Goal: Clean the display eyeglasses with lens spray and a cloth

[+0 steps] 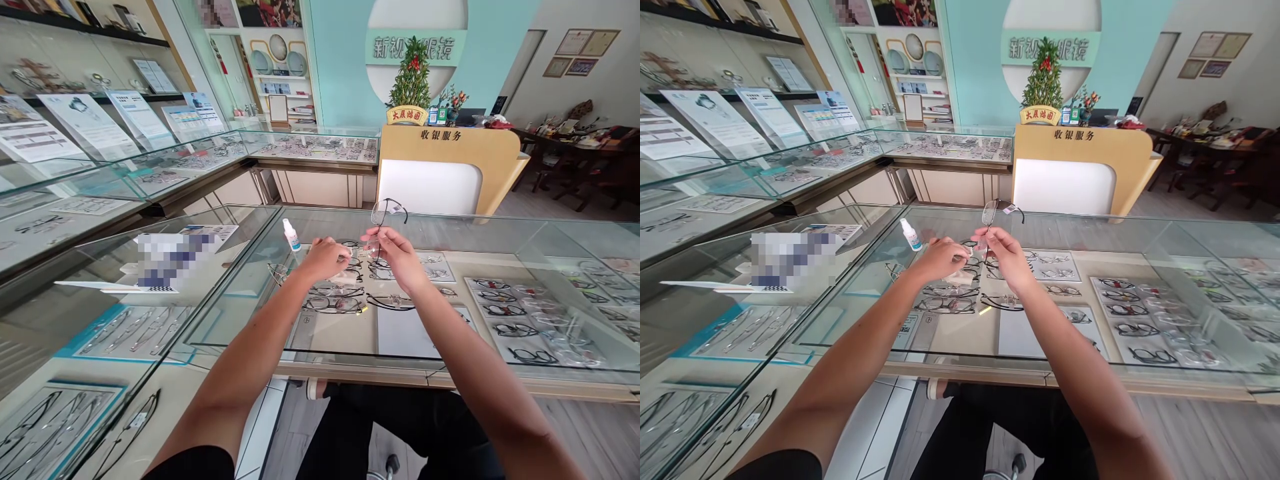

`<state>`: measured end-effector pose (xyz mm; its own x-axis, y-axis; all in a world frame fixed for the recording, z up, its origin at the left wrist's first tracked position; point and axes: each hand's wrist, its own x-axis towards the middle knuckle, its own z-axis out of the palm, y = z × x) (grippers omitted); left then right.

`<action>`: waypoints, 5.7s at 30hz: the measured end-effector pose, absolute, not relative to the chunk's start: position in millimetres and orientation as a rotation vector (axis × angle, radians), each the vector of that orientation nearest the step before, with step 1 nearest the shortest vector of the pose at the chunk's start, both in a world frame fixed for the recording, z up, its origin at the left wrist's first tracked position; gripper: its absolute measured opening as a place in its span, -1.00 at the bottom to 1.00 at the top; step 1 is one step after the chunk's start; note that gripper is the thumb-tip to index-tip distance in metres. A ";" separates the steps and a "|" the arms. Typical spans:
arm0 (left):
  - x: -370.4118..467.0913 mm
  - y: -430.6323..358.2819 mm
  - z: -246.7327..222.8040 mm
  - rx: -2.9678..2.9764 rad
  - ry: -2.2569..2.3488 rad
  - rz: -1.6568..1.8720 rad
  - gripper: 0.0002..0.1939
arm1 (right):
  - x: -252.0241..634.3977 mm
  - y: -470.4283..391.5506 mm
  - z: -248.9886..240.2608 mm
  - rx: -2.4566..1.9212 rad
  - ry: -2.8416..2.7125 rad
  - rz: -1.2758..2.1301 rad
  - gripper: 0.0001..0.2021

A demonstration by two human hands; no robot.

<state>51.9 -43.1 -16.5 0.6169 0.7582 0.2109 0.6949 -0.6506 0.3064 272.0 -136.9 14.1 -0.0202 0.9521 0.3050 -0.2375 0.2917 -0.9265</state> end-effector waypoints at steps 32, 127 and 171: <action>31.8 -35.9 22.8 1.758 1.278 1.484 -0.83 | 268.2 -141.2 19.0 -0.787 -1.239 1.149 -0.55; 82.8 -117.0 36.9 1.412 0.520 1.245 -0.41 | 259.4 -151.2 22.7 -0.681 -1.551 1.400 -0.61; 58.0 -86.1 36.4 1.528 0.596 1.135 -0.48 | 270.1 -148.0 27.4 -0.772 -1.504 1.315 -0.66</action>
